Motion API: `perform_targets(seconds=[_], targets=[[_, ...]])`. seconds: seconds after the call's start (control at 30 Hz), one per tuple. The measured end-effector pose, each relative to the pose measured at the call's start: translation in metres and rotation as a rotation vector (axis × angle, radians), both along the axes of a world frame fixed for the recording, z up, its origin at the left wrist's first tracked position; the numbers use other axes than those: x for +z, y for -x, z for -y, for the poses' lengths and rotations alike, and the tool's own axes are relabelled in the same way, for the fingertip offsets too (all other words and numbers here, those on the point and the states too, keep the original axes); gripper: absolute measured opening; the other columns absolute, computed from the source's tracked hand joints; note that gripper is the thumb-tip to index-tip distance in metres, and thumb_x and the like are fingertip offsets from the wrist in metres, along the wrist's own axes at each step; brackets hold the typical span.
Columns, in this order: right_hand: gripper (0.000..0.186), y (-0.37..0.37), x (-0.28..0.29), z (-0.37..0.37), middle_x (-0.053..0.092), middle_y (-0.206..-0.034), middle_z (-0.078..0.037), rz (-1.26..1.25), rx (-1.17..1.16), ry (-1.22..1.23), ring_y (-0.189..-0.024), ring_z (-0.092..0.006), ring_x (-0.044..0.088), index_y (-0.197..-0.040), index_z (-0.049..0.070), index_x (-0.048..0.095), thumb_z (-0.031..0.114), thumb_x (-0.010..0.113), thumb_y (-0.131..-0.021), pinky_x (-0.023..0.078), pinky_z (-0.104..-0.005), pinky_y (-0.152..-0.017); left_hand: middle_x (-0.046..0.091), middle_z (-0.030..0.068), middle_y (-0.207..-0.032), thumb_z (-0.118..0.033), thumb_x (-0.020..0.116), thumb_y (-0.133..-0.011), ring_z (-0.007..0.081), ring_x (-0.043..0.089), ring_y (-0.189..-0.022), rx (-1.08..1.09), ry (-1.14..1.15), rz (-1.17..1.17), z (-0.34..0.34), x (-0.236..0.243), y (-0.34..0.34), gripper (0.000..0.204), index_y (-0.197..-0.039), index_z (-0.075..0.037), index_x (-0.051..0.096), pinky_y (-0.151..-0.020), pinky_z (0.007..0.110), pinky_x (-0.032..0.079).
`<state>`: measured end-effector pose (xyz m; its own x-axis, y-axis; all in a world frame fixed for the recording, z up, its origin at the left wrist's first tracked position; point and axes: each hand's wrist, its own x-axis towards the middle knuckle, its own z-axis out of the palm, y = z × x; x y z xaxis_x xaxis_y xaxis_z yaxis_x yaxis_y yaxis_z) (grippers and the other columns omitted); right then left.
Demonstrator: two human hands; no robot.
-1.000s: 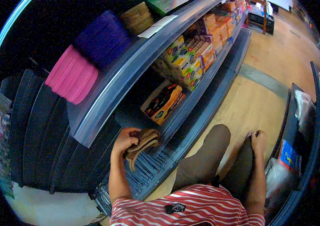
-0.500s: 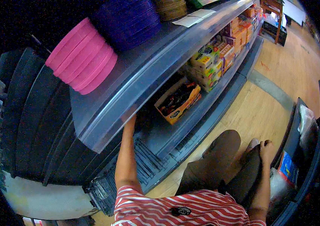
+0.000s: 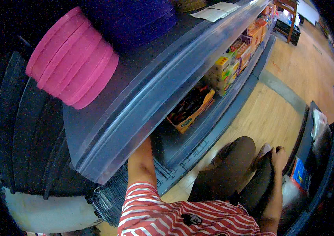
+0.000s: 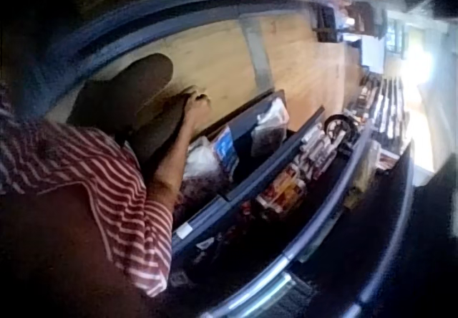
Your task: The person sits on the floor and wipes the lower shelves of a store with a brown cloth. They pick up various items such as pink plastic containers, boxes of detergent, and snack packages, wipe them individually, and place them back on the shelves.
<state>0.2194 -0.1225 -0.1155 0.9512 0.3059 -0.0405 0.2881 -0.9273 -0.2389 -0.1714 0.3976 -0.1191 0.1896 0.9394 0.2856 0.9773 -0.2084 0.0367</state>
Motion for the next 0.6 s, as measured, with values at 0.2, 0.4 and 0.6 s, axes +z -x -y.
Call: perform_targets(seconds=[0.2, 0.4, 0.6], targets=[[0.028, -0.007, -0.015, -0.001, 0.054, -0.088, -0.018, 0.026, 0.060, 0.008, -0.080, -0.0323, 0.053, -0.083, 0.001, 0.056, 0.026, 0.050, -0.072, 0.042, -0.0382, -0.069, 0.054, 0.0192, -0.092, -0.013, 0.053, -0.069, 0.0338, 0.052, -0.081, 0.000, 0.068, 0.024, 0.045, 0.010, 0.026, 0.030, -0.098, -0.005, 0.054, -0.070, 0.038, 0.042], [0.028, -0.006, -0.014, 0.002, 0.053, -0.088, -0.020, 0.011, 0.160, -0.046, -0.079, -0.0338, 0.052, -0.083, -0.001, 0.055, 0.024, 0.050, -0.072, 0.041, -0.0385, -0.070, 0.053, 0.0196, -0.094, -0.010, 0.054, -0.067, 0.0344, 0.050, -0.086, -0.024, 0.092, 0.113, 0.146, 0.033, 0.019, 0.032, -0.099, -0.005, 0.054, -0.073, 0.038, 0.041], [0.028, -0.010, -0.030, 0.009, 0.054, -0.086, -0.019, 0.105, 0.202, -0.097, -0.080, -0.0327, 0.051, -0.082, -0.001, 0.056, 0.025, 0.050, -0.072, 0.041, -0.0384, -0.071, 0.050, 0.0178, -0.100, -0.003, 0.055, -0.058, 0.0352, 0.046, -0.087, -0.338, 0.029, 0.169, 0.241, 0.037, 0.021, 0.031, -0.089, -0.007, 0.056, -0.075, 0.040, 0.040]])
